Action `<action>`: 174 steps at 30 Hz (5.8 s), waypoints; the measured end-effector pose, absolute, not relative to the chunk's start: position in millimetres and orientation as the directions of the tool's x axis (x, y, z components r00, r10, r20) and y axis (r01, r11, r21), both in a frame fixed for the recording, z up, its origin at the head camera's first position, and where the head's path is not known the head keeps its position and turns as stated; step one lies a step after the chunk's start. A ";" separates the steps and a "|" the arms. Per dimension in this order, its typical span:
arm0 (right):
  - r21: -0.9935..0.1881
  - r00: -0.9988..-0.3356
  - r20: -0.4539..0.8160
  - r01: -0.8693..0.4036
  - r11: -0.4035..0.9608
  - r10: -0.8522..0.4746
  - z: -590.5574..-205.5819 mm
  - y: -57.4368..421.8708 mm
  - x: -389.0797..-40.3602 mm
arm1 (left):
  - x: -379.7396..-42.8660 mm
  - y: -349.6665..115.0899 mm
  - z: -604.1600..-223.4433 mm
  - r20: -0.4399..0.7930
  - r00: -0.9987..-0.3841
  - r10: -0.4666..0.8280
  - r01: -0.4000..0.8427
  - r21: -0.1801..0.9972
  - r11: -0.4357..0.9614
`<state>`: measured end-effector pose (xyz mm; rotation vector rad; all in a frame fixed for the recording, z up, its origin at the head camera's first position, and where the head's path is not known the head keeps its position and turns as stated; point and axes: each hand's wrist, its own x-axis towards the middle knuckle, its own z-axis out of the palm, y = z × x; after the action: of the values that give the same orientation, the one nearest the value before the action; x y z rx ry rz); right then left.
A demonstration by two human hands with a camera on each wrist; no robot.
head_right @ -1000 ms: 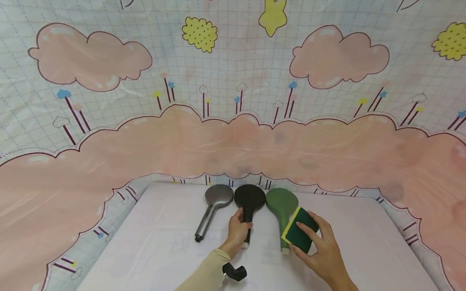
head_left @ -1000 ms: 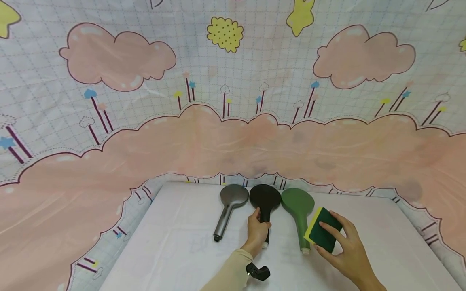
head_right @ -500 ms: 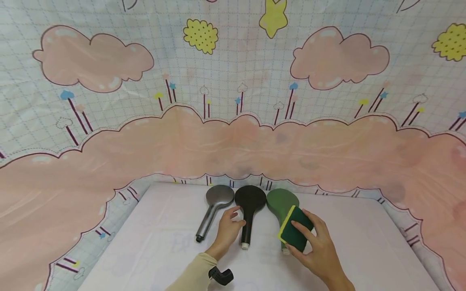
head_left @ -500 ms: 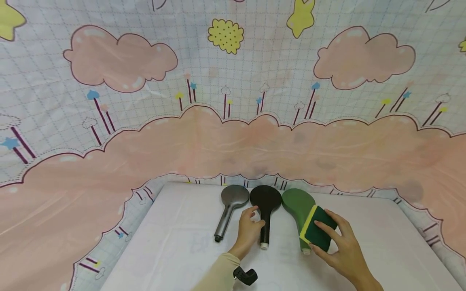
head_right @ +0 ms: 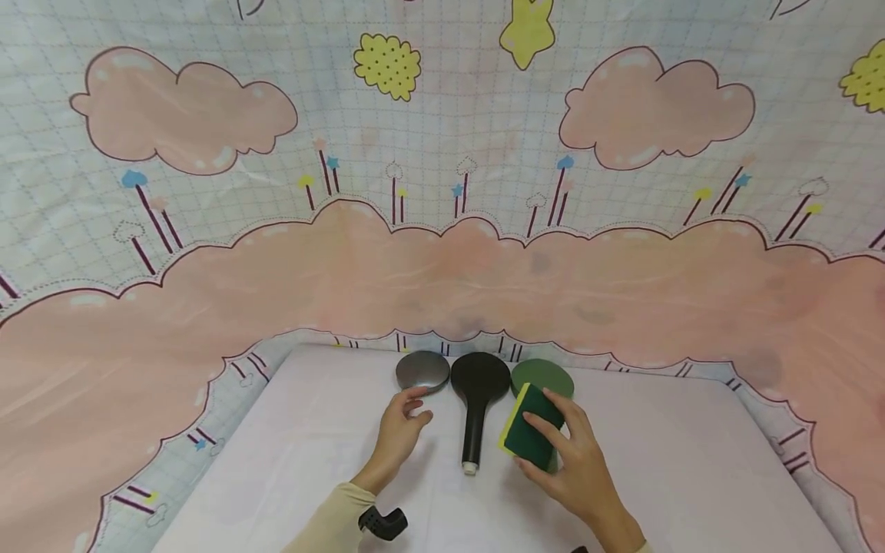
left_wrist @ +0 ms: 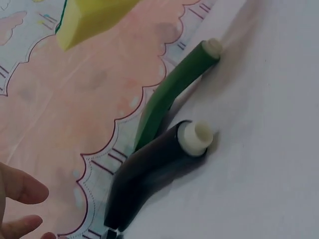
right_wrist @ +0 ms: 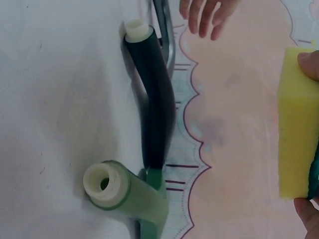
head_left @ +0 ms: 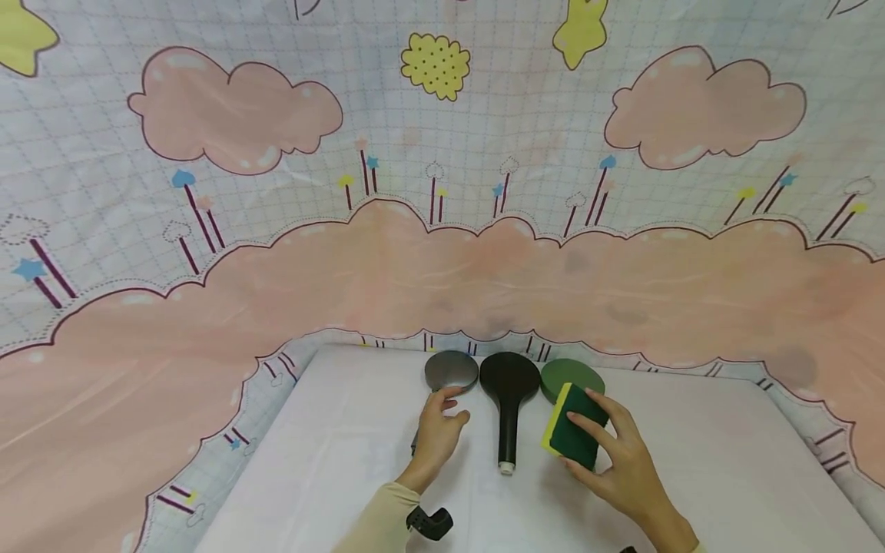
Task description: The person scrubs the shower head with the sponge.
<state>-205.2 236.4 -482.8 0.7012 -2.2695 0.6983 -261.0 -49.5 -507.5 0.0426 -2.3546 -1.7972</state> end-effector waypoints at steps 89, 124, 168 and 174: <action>-0.350 -0.667 0.716 -0.598 0.721 -0.205 -449.8 196.3 -206.8 | -217.5 -81.1 -462.2 0.163 -0.964 0.208 0.209 0.953 0.221; -0.244 -0.541 0.804 -0.680 0.692 -0.248 -453.4 175.4 -208.1 | -198.5 -71.5 -465.8 0.239 -0.915 0.325 0.332 0.903 0.273; -0.203 -0.438 0.870 -0.739 0.643 -0.228 -457.2 178.1 -206.1 | -194.3 -73.9 -477.0 0.522 -0.758 0.391 0.640 0.708 0.297; -0.154 -0.379 0.887 -0.781 0.605 -0.264 -459.9 175.4 -206.9 | -195.3 -72.4 -478.0 0.529 -0.752 0.393 0.646 0.711 0.279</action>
<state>-206.9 175.4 -459.9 0.8328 -1.9277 0.7213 -195.3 -72.4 -478.0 -0.9577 -2.3000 -1.4631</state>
